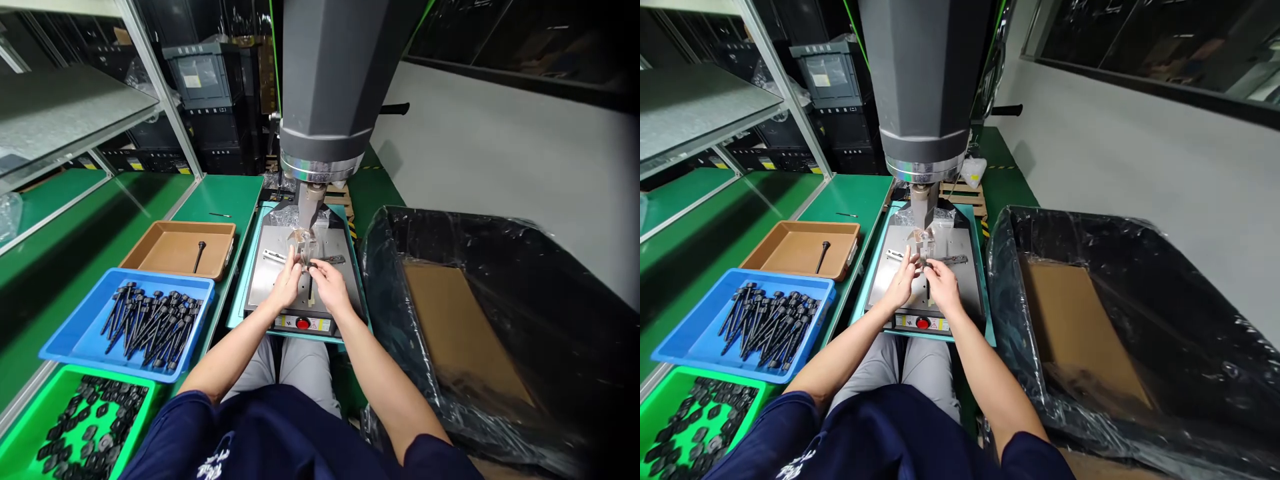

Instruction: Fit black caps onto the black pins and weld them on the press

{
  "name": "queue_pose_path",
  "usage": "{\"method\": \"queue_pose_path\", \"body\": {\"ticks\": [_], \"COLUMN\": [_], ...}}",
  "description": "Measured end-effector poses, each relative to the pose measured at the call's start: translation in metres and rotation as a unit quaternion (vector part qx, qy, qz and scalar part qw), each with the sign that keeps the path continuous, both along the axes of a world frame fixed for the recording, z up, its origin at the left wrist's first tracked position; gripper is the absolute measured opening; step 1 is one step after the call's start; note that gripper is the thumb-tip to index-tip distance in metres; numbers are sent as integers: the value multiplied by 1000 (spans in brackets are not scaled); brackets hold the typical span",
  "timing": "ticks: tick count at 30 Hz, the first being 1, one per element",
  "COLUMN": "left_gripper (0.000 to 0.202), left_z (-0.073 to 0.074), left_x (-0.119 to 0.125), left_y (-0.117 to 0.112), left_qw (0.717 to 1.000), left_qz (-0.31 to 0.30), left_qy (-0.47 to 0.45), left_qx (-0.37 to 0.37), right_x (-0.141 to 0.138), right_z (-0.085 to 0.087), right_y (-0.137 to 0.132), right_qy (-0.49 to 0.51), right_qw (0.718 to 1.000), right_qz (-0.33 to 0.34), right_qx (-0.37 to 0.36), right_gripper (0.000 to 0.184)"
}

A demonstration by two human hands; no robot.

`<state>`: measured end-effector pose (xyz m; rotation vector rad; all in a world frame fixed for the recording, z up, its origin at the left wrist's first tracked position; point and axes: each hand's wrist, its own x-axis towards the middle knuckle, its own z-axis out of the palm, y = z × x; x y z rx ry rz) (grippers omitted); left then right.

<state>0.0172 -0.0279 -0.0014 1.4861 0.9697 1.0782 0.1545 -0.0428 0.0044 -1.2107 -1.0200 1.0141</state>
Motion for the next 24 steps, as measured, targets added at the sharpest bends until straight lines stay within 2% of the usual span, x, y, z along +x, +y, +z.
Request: {"method": "queue_pose_path", "body": {"ticks": [4,11,16,21,24], "left_gripper": [74,85,84,84,86], "left_z": [-3,0,3,0,-3], "left_x": [0,5,5,3,1], "left_y": [5,16,24,33,35], "left_qw": [998,998,999,999,997], "left_qz": [9,18,38,49,63], "left_qy": [-52,-49,-9,-15,-28], "left_qx": [-21,-37,-15,-14,-20], "right_x": [-12,-27,-25,-20,-17], "right_z": [-4,-9,-9,-3,2], "right_y": [17,46,52,57,62], "right_qy": [-4,35,12,2,-14], "right_qw": [999,998,998,995,991], "right_qz": [27,-17,-62,-96,-107], "right_qx": [-18,-43,11,37,81], "right_gripper": [33,53,46,47,45]}}
